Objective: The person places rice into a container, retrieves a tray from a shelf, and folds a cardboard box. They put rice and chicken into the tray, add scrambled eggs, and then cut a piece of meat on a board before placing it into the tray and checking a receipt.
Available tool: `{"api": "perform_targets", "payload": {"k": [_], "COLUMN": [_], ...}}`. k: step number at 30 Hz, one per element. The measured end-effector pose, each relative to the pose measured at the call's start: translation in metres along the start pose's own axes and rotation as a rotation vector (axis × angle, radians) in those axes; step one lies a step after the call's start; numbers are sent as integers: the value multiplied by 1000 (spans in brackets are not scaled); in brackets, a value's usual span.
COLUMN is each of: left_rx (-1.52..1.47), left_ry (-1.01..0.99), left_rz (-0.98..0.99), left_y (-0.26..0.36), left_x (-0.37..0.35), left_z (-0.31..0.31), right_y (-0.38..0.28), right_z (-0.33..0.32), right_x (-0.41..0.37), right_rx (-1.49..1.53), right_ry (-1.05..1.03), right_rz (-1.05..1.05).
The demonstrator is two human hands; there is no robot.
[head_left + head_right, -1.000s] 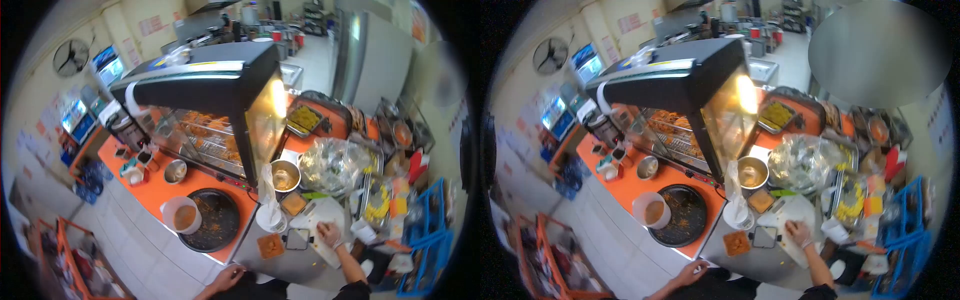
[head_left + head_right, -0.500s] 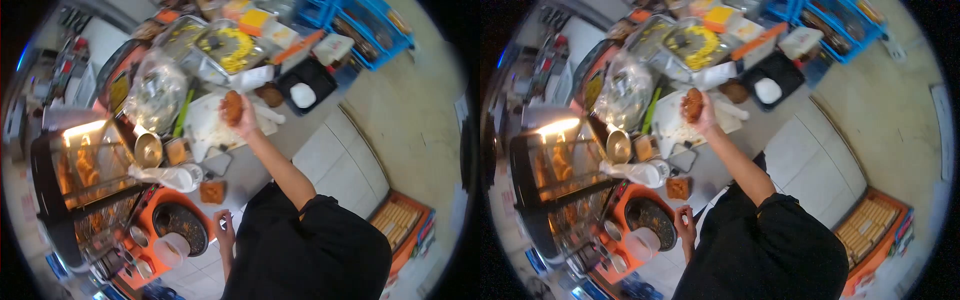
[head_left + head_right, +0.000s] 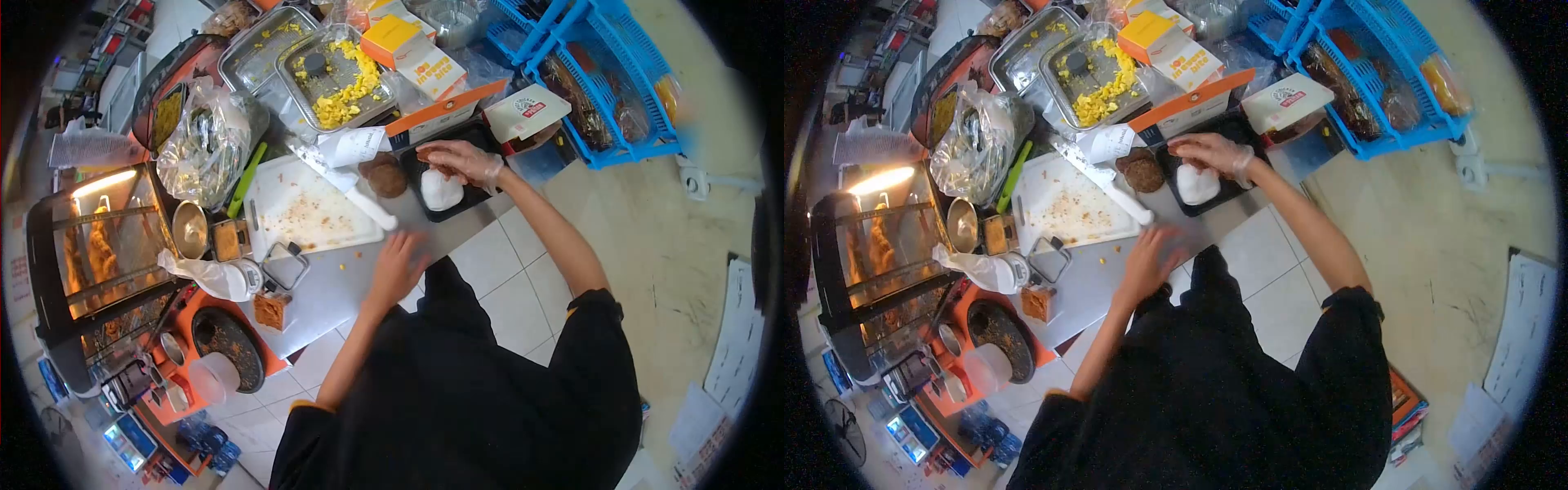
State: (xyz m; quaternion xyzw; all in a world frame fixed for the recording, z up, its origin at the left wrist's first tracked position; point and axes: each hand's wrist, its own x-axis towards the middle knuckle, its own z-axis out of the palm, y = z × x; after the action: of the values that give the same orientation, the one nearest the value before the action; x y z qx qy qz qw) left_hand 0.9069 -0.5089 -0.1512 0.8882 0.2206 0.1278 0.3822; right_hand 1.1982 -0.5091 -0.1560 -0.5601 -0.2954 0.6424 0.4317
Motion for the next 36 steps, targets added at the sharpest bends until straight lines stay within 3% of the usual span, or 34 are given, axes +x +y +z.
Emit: {"api": "perform_targets", "payload": {"k": [2, 5, 6, 8, 10, 11, 12, 14, 15, 23, 30, 36], "left_rx": [67, 198, 229, 297, 456, 544, 595, 619, 552, 426, 435, 398], "left_ry": [30, 177, 142, 82, -117, 4, -138, 46, 23, 9, 73, 84], "left_rz": [-97, -119, -123, -134, -305, -212, -297, -194, -211, -174, -137, -98], "left_y": [5, 6, 3, -11, -14, -36, -38, -44, -36, -21, -21, -23], "left_x": [50, 100, 103, 108, 112, 101, 108, 99, 102, 97, 97, 90], "left_z": [21, 39, 43, 54, 61, 86, 89, 98, 89, 71, 67, 72], "right_y": [-11, -21, -21, 2, 39, 33, 45, 59, 50, 50, 34, 48], "right_z": [-24, -49, -59, -78, -81, -73, -70, -69, -66, -64, -66, -77], "right_x": [4, -9, -11, -18, -24, -33, -43, -55, -57, -42, -38, -39], "right_rx": [50, 107, -67, -457, -634, -1048, -1243, -1376, -1491, -1547, -1593, -1577], "right_ry": [-114, -137, -102, -137, -36, -6, 36, 53, -25, -102, -89, -82], "right_rz": [160, 233, 219, -93, -464, -657, -828, -717, -783, -714, -884, -821]}}
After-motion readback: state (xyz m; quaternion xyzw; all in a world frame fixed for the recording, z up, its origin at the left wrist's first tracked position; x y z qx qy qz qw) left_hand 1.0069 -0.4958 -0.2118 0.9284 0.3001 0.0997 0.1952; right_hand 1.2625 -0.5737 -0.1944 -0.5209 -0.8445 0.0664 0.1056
